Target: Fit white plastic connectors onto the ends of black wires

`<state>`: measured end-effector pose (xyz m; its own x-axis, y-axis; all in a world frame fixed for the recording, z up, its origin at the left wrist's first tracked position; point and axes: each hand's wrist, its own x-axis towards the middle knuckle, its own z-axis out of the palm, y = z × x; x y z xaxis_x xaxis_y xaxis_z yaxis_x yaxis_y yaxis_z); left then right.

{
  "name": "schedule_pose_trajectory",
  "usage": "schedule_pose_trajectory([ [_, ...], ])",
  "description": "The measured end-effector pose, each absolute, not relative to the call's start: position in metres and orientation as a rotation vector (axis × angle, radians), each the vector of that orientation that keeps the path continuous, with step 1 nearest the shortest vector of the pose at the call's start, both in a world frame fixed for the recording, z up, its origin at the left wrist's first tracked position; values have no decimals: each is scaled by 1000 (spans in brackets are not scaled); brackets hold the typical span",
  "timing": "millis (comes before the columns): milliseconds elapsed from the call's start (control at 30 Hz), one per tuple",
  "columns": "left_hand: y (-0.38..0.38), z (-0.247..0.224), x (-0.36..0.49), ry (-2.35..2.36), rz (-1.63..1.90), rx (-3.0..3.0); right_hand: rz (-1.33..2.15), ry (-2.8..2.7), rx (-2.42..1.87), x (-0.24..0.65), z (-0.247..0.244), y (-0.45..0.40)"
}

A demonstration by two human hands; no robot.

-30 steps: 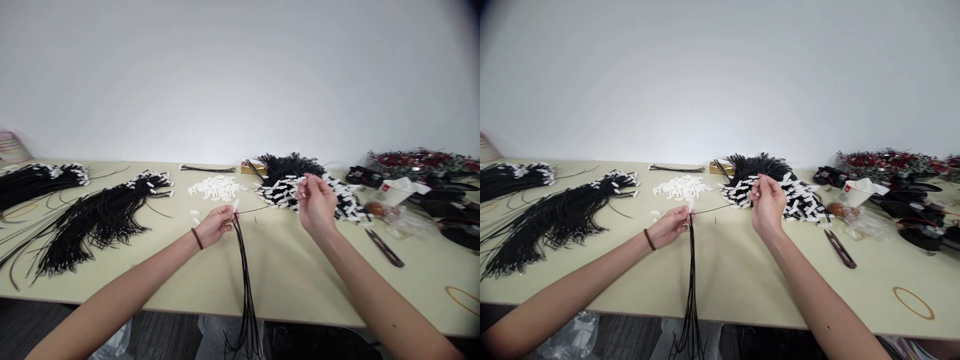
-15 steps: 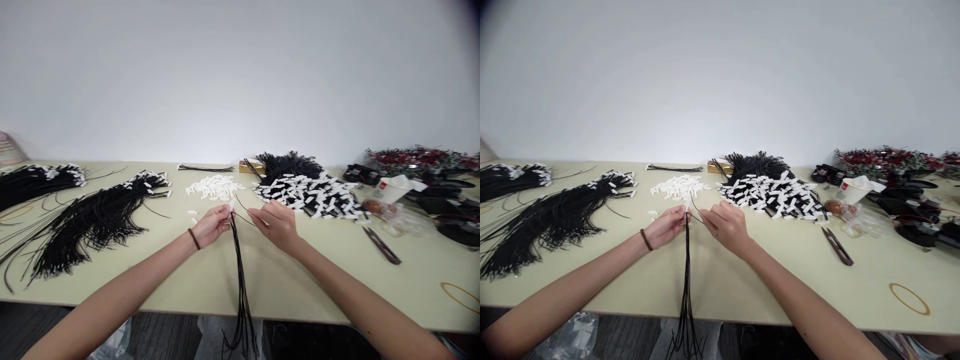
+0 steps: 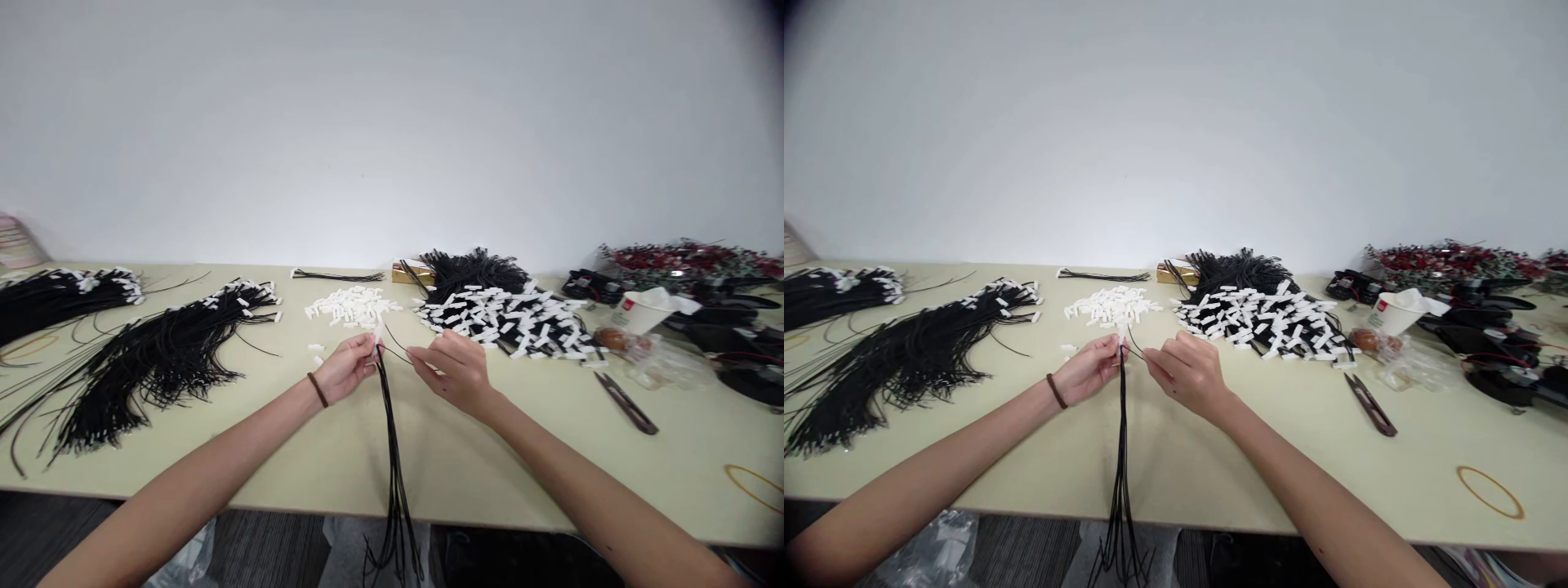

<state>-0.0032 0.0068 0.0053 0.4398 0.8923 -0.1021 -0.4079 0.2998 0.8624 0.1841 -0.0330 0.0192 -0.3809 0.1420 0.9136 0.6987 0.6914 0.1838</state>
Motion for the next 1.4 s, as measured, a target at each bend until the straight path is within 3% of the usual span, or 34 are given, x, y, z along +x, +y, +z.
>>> schedule_pose_trajectory([
  [733,8,5,-4,642,967,914,-693,-1965,-678,187,24,-33],
  [1233,2,7,-2,717,927,1165,-542,-1995,-934,181,19,-33],
  [1400,-3,6,1,731,843,1282,-333,-2008,-920,174,10,-31],
])
